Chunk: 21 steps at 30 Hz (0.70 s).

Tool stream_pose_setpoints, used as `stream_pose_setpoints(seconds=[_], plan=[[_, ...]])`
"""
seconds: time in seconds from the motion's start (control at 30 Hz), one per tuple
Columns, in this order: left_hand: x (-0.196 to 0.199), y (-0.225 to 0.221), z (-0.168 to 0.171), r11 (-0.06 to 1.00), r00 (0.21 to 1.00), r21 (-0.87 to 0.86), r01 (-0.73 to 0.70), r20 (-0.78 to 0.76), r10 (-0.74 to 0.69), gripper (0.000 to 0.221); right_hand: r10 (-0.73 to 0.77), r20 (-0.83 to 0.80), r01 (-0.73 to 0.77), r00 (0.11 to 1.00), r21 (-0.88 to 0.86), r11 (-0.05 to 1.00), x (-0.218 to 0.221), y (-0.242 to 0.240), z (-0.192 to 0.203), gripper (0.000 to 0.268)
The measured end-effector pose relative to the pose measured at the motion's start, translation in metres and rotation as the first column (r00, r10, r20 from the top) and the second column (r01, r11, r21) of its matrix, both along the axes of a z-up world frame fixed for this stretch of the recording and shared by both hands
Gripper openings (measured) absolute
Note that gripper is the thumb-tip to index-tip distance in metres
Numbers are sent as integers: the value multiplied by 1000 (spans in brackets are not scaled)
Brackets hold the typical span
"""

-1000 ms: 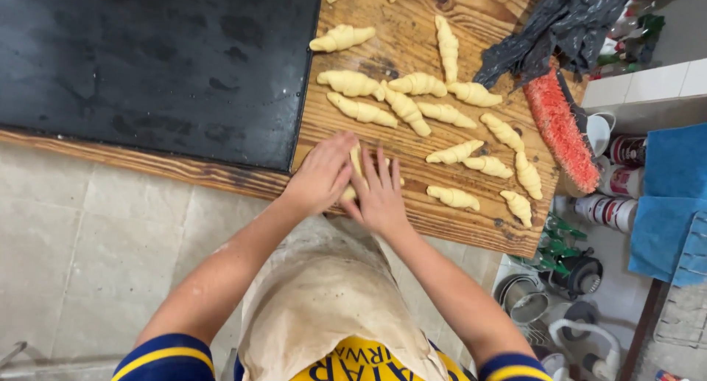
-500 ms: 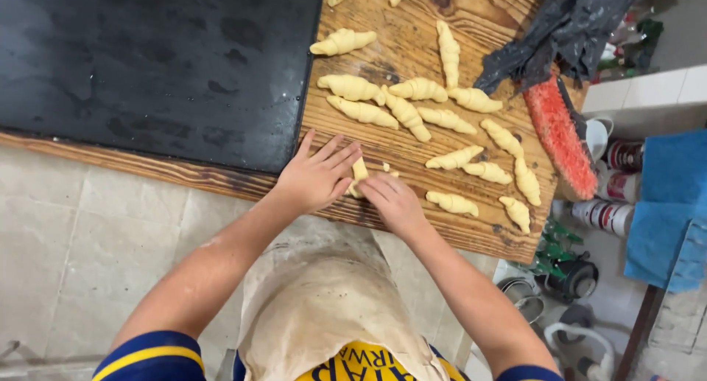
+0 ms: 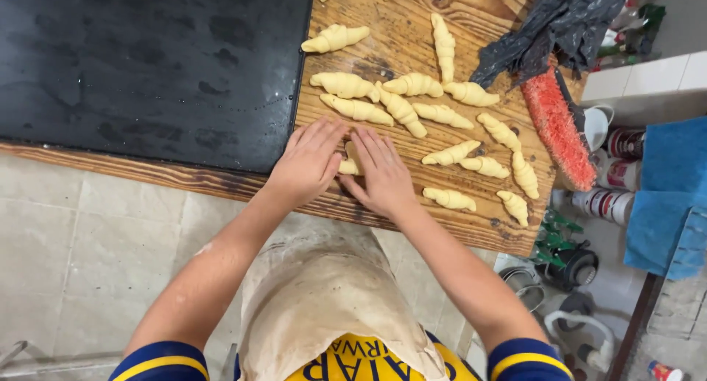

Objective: Shaping triangular pieces of dough into croissants and placing them on a baking tray.

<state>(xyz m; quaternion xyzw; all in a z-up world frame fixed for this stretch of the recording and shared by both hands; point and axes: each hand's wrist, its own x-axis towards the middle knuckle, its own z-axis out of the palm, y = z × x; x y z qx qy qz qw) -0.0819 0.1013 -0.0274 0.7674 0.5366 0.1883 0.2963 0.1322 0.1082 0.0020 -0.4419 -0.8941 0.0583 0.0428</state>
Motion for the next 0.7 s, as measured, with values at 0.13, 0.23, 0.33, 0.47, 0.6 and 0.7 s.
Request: stream_pose_setpoints(seconds=[0.13, 0.23, 0.33, 0.47, 0.6, 0.7], plan=[[1, -3, -13, 965, 966, 156, 212, -180, -183, 56, 124, -134, -125, 983, 2, 992, 26, -3, -14, 60], [7, -9, -24, 926, 961, 304, 222, -228, -155, 57, 141, -177, -133, 974, 55, 990, 45, -23, -38, 37], [6, -8, -23, 909, 970, 373, 184, -219, -107, 55, 201, -249, -191, 947, 62, 980, 63, -46, -52, 36], [8, -8, -24, 916, 976, 367, 160, -198, -91, 54, 199, -147, -184, 969, 109, 977, 42, -62, -20, 65], [2, 9, 12, 989, 1000, 147, 20, 10, -21, 54, 146, -118, -139, 982, 70, 988, -10, 2, -16, 80], [-7, 15, 16, 948, 952, 228, -221, 264, 158, 47, 31, 54, -31, 998, -3, 1000, -52, 63, -3, 76]])
